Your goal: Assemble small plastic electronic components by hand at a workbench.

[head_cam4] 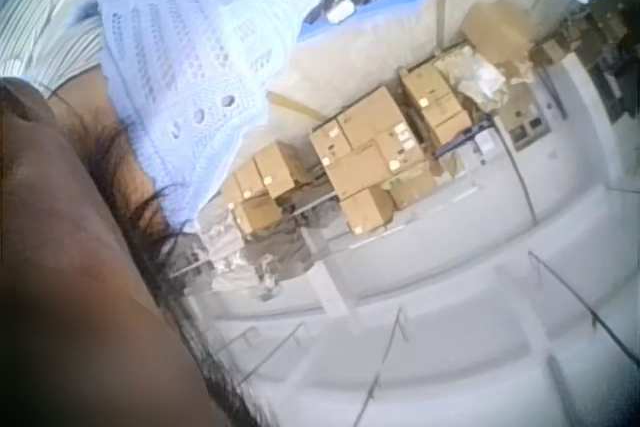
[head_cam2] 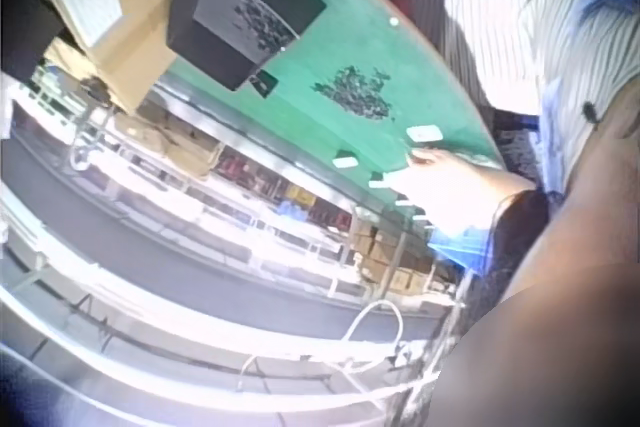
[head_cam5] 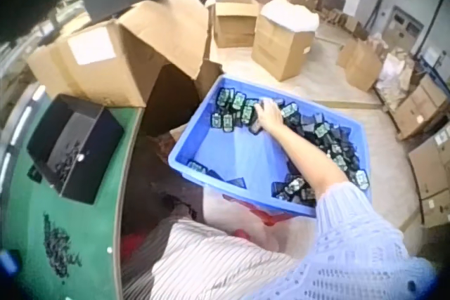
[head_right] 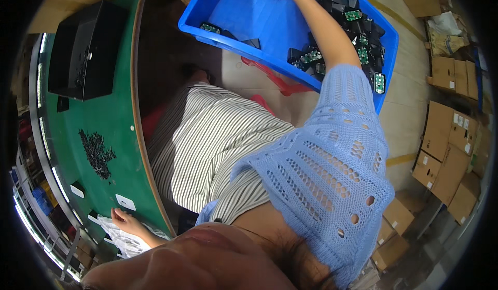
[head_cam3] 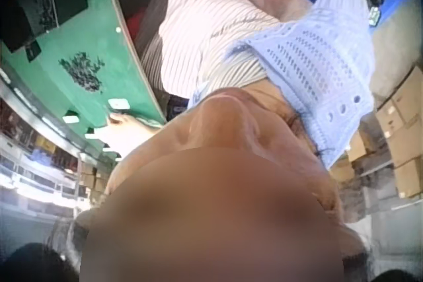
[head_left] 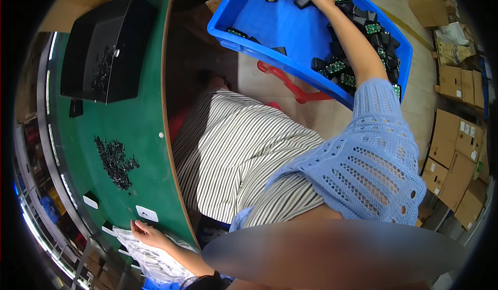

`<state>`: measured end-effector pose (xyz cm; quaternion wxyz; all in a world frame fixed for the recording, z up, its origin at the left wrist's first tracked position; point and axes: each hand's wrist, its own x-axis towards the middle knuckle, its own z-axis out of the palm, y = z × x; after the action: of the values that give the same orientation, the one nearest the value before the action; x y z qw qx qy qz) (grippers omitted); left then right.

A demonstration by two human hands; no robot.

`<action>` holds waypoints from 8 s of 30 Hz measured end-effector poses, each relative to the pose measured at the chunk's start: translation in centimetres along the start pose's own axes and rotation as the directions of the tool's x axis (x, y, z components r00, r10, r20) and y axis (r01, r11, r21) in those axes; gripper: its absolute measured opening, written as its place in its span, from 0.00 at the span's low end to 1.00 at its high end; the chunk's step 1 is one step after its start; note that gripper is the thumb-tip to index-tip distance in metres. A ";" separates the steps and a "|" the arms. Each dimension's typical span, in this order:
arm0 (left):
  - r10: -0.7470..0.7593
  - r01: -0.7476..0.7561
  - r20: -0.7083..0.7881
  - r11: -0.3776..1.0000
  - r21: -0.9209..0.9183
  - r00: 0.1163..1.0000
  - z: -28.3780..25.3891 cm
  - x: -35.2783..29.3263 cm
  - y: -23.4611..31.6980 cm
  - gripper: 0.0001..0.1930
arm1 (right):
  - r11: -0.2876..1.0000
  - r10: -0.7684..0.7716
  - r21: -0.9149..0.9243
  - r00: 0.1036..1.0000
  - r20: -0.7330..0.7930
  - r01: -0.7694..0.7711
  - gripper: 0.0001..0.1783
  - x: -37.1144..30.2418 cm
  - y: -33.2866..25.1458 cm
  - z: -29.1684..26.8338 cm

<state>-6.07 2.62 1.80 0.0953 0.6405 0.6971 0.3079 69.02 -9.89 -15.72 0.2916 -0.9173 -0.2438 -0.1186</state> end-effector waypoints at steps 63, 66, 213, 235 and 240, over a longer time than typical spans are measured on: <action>0.303 -0.280 -0.090 0.937 0.210 0.949 1.7 -0.3 -0.8 0.15 | 0.993 -0.103 0.114 0.768 0.632 0.039 0.28 -11.1 -7.5 0.0; 0.274 -0.254 -0.090 0.949 0.184 0.958 1.0 -0.1 -1.8 0.15 | 0.983 -0.184 0.068 0.846 0.501 0.173 0.25 -11.3 -10.4 -4.8; 0.030 -0.056 -0.066 0.897 -0.439 0.997 -6.0 -3.5 4.4 0.22 | 0.146 -0.938 0.973 0.287 0.194 -0.180 0.11 -29.8 -48.4 -8.5; 0.247 -0.269 -0.116 0.789 -0.552 0.962 1.2 -1.7 7.2 0.06 | 0.202 -0.965 0.956 0.122 0.231 -0.211 0.10 -32.1 -47.6 -10.9; 0.068 -0.036 0.013 0.669 -0.743 0.998 1.1 -1.9 6.8 0.03 | 0.099 -0.979 0.995 0.176 0.102 -0.025 0.05 -32.6 -47.4 -10.9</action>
<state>0.51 1.10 4.17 0.3522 0.5720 0.4915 0.5543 15.95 5.03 3.90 0.4739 -0.3185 -0.7282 0.3790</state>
